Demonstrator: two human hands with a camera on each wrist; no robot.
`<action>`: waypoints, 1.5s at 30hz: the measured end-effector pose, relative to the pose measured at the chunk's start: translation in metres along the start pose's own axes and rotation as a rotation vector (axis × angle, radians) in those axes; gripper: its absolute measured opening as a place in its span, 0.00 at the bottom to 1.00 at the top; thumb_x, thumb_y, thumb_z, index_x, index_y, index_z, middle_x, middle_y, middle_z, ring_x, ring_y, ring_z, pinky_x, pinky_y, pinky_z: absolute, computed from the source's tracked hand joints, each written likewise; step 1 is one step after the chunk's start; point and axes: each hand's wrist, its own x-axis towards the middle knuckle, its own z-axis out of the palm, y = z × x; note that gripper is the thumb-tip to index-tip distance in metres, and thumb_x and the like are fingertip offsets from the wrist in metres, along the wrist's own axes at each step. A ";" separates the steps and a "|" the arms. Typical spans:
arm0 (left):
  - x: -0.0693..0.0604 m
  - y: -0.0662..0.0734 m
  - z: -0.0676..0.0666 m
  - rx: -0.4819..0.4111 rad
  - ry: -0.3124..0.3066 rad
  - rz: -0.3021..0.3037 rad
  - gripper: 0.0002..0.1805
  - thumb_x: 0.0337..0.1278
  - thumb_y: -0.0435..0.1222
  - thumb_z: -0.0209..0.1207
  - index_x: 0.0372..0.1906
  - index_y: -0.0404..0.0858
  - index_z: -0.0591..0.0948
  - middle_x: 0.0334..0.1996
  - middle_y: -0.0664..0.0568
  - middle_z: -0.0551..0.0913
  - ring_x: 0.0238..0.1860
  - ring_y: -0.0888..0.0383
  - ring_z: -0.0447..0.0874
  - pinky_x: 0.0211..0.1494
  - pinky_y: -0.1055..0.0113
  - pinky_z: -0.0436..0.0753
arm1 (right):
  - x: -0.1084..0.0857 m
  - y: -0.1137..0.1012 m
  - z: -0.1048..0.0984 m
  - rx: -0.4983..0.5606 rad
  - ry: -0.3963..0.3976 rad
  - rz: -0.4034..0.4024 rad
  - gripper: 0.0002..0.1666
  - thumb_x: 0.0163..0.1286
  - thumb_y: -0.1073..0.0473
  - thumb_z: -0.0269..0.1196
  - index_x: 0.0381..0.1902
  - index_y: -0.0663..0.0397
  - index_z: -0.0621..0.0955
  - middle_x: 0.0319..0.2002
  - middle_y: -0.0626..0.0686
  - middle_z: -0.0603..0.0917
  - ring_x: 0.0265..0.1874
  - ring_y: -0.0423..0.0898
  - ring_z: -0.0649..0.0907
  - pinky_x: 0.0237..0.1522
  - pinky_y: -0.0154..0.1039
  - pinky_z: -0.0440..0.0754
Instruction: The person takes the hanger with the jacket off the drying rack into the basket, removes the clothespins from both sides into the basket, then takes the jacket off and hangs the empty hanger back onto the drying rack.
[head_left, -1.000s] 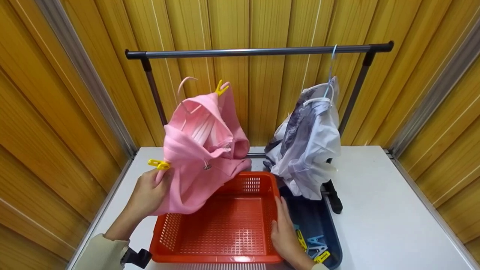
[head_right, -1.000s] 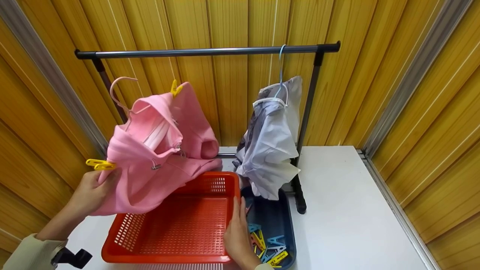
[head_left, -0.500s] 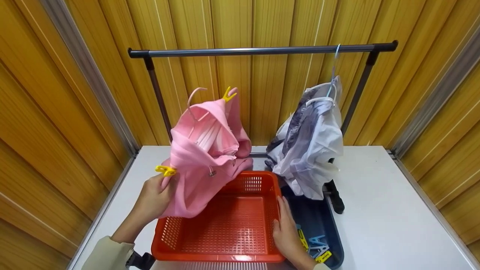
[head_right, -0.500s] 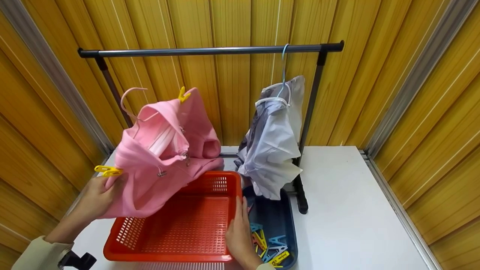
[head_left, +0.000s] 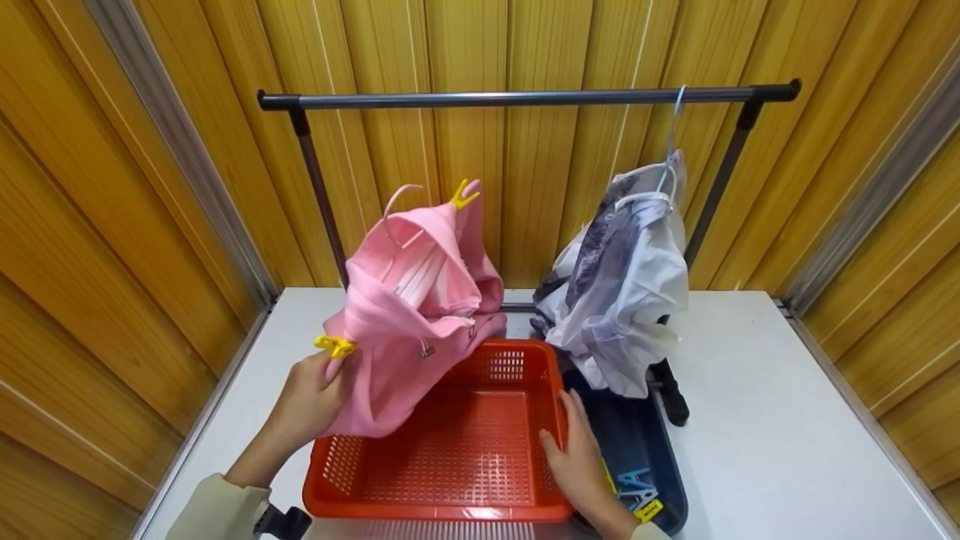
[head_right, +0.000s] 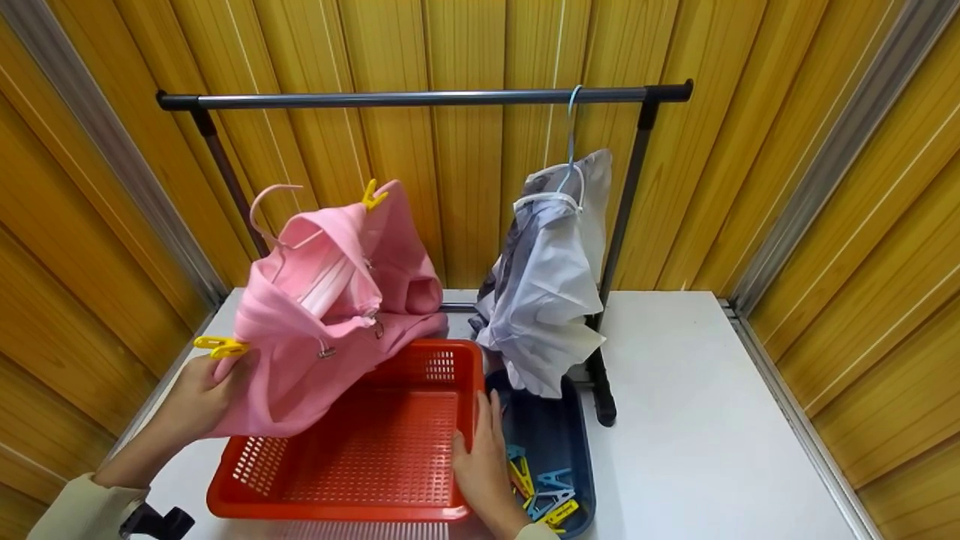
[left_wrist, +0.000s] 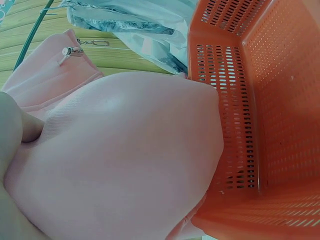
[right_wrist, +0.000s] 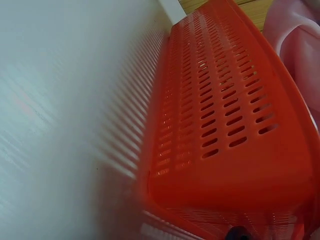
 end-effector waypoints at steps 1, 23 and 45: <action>0.000 0.000 0.000 0.000 -0.002 0.000 0.10 0.67 0.37 0.55 0.38 0.33 0.80 0.24 0.45 0.76 0.21 0.60 0.75 0.26 0.72 0.78 | 0.001 -0.001 -0.001 0.007 0.002 0.000 0.39 0.68 0.65 0.58 0.74 0.56 0.57 0.76 0.61 0.51 0.73 0.63 0.57 0.68 0.64 0.60; -0.006 -0.011 0.006 0.043 0.000 0.011 0.07 0.66 0.32 0.55 0.40 0.32 0.81 0.28 0.45 0.79 0.25 0.59 0.76 0.32 0.72 0.80 | 0.018 -0.024 -0.020 0.015 0.050 -0.031 0.35 0.69 0.64 0.58 0.71 0.53 0.61 0.68 0.61 0.67 0.67 0.59 0.68 0.66 0.60 0.66; -0.014 -0.022 0.013 0.029 -0.021 0.016 0.07 0.65 0.32 0.56 0.44 0.35 0.81 0.29 0.48 0.81 0.25 0.61 0.80 0.33 0.70 0.85 | 0.029 -0.038 -0.021 -0.009 0.133 -0.137 0.27 0.67 0.67 0.59 0.64 0.60 0.70 0.45 0.54 0.82 0.45 0.46 0.81 0.53 0.44 0.79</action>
